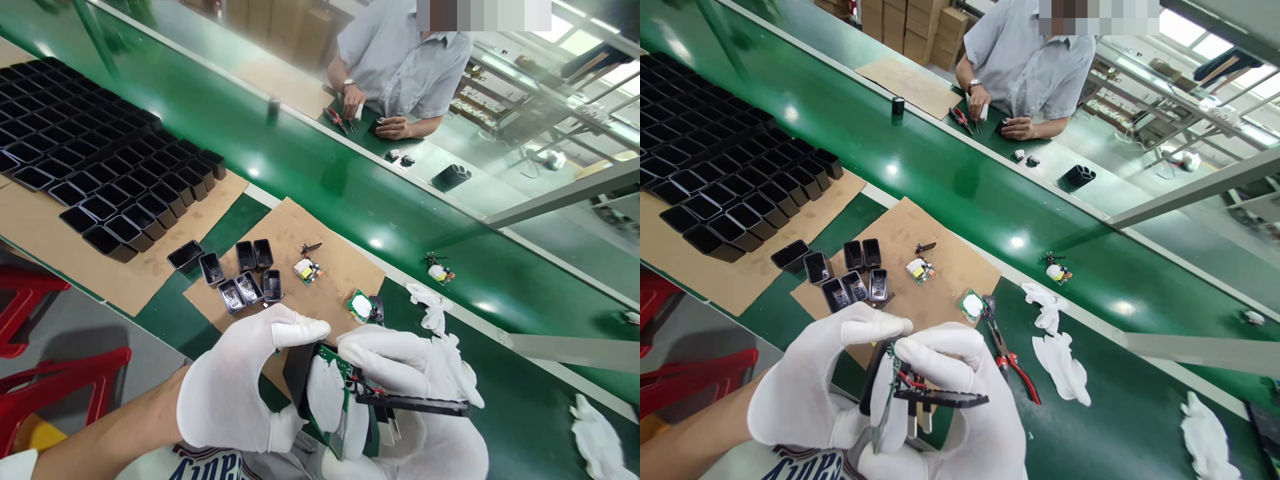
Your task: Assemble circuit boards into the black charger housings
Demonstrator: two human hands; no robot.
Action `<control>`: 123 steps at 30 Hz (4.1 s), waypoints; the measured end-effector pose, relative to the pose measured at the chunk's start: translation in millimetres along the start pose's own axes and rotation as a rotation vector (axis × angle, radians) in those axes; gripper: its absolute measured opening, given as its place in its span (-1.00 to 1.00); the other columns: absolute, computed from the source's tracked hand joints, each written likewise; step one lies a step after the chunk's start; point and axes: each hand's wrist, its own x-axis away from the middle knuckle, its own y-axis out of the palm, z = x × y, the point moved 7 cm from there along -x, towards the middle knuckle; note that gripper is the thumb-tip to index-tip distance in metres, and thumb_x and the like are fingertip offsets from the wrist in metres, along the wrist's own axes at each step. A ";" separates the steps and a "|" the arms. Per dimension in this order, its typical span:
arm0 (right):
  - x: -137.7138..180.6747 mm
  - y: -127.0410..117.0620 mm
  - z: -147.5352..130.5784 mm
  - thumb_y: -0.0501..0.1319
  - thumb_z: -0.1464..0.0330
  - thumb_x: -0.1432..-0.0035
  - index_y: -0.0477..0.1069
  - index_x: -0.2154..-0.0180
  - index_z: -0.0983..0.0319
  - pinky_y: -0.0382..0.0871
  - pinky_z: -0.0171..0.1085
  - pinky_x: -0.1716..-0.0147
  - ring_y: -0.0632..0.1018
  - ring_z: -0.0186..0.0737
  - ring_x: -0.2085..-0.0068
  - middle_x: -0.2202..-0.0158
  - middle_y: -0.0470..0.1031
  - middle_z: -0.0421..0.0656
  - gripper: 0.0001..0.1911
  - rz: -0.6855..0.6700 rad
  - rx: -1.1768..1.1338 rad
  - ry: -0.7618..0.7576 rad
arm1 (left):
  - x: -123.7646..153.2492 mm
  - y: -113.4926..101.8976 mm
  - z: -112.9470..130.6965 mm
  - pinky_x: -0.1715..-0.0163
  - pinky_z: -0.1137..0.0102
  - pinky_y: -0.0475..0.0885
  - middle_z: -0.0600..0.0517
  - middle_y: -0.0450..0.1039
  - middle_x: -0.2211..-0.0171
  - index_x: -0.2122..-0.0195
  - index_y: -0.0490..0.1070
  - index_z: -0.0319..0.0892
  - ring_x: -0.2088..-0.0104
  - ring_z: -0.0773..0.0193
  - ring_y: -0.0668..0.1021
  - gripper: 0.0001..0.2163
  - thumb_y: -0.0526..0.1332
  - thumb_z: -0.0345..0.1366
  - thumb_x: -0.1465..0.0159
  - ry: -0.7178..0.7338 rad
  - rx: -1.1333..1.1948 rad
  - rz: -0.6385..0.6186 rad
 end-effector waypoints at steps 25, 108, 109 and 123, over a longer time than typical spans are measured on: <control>0.1 4.8 3.5 0.58 0.05 -0.04 0.58 -0.12 0.02 0.74 0.08 0.19 0.68 0.14 0.11 0.06 0.60 -0.06 -0.38 0.011 -0.102 0.039 | 1.4 -0.4 -2.9 -0.14 0.17 0.57 -0.08 0.56 -0.13 -0.41 0.25 0.09 -0.10 -0.03 0.67 -0.12 0.46 -0.48 -0.05 -0.005 0.029 -0.010; 9.4 29.8 25.9 0.52 0.19 -0.21 0.48 -0.17 0.09 0.57 -0.11 -0.01 0.58 -0.06 -0.06 -0.08 0.48 -0.07 -0.47 -0.020 -0.279 0.067 | 0.2 7.5 -16.1 -0.03 0.12 0.63 -0.13 0.59 -0.09 -0.29 0.36 -0.05 -0.01 -0.04 0.68 -0.20 0.41 -0.57 0.01 0.089 0.030 0.095; 10.1 29.8 28.0 0.49 0.22 -0.25 0.49 -0.16 0.07 0.58 -0.11 0.00 0.58 -0.07 -0.06 -0.07 0.50 -0.07 -0.52 -0.003 -0.293 0.071 | -0.3 7.4 -17.7 -0.05 0.11 0.63 -0.15 0.59 -0.11 -0.30 0.36 -0.06 -0.03 -0.04 0.67 -0.20 0.39 -0.59 0.01 0.092 0.029 0.097; 11.6 39.8 37.8 0.52 0.35 -0.12 0.46 -0.18 0.07 0.63 0.00 0.00 0.61 0.05 -0.08 -0.09 0.50 -0.03 -0.40 -0.009 -0.236 0.060 | 0.6 8.7 -29.4 -0.05 0.11 0.63 -0.11 0.58 -0.07 -0.26 0.39 -0.08 -0.03 -0.01 0.67 -0.30 0.40 -0.55 -0.06 0.057 0.014 0.098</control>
